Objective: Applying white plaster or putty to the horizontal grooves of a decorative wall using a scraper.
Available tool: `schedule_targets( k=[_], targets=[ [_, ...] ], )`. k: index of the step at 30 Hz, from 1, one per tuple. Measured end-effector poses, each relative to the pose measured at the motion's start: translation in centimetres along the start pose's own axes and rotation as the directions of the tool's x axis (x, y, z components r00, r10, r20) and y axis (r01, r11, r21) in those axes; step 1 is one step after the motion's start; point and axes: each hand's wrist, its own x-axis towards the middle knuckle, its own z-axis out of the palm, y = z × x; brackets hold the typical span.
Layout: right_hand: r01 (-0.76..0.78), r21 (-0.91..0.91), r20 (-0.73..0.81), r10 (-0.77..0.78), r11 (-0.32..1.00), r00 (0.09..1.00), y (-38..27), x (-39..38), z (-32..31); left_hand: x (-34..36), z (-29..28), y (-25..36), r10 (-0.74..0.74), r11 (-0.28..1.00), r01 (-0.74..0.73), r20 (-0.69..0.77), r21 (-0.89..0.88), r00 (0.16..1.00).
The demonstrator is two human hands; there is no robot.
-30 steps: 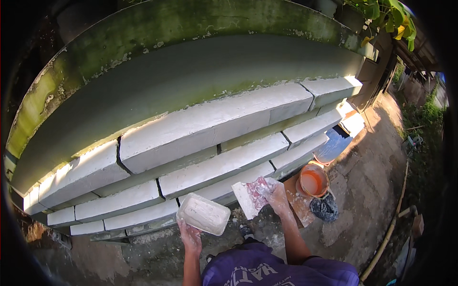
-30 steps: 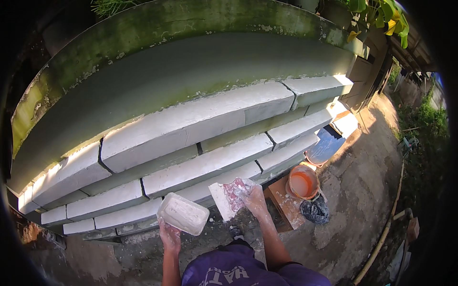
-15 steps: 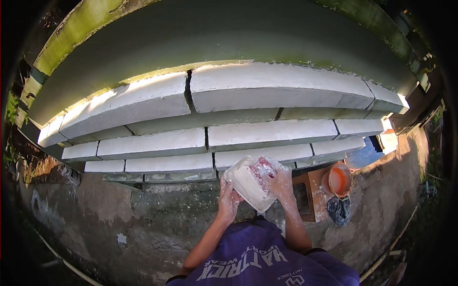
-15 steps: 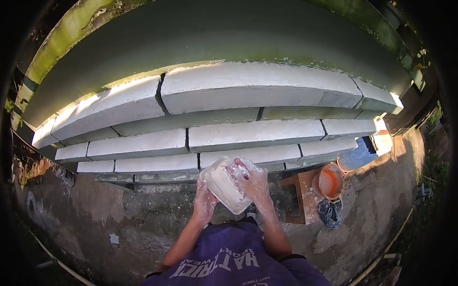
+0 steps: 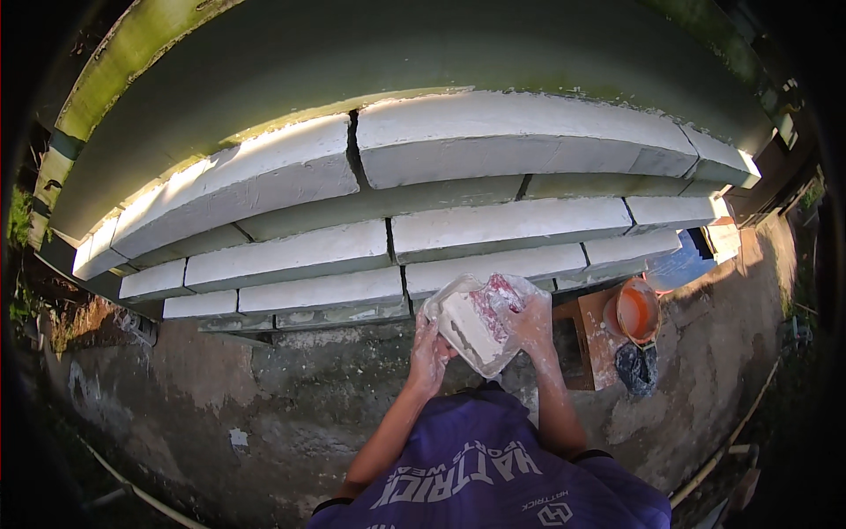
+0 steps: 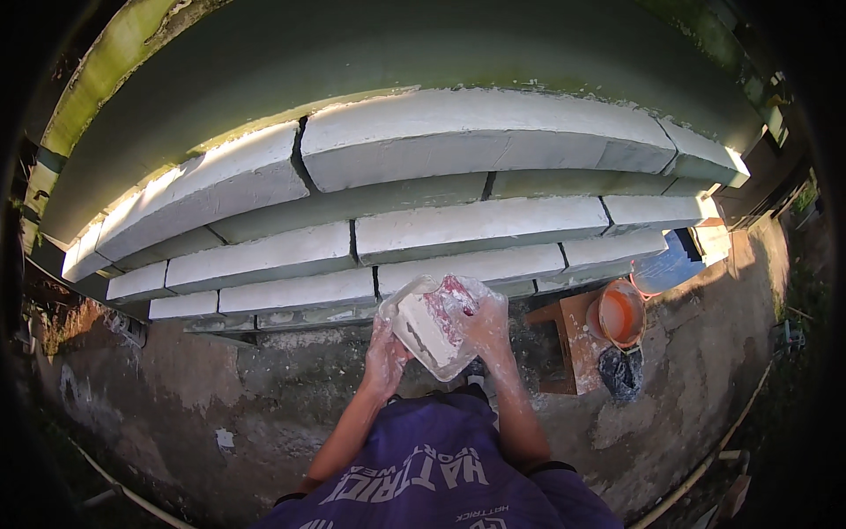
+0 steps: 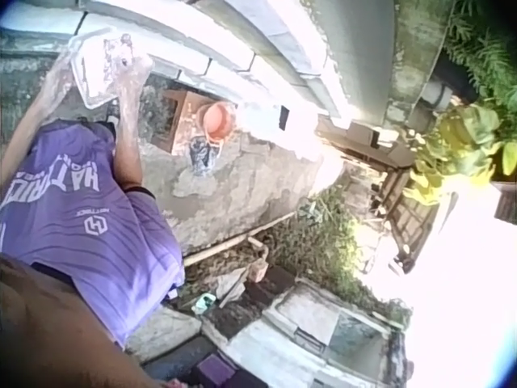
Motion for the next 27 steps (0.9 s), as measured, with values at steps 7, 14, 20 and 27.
schedule_targets(
  k=[7, 14, 20, 27],
  targets=[
    [0.143, -0.245, 0.139, -0.112, 0.959, 0.984, -0.5, -0.9, 1.1, 0.7, -0.6, -1.4, 0.041, 0.998, -0.042, 0.019, 0.036, 0.999],
    [0.301, -0.202, 0.097, -0.287, 0.932, 0.953, 0.8, -0.3, 2.8, 1.6, -1.4, -2.4, 0.052, 0.999, -0.052, -0.001, -0.010, 0.999],
    [0.278, -0.147, 0.007, -0.280, 0.949, 0.960, -0.1, 0.2, 3.1, 1.6, -2.7, -3.3, 0.129, 0.991, -0.130, -0.049, -0.023, 0.990],
    [0.207, -0.159, 0.139, -0.186, 0.965, 0.973, 0.8, -0.3, 4.6, 1.0, -1.8, -3.2, 0.184, 0.982, -0.179, -0.107, 0.053, 0.977]
  ],
)
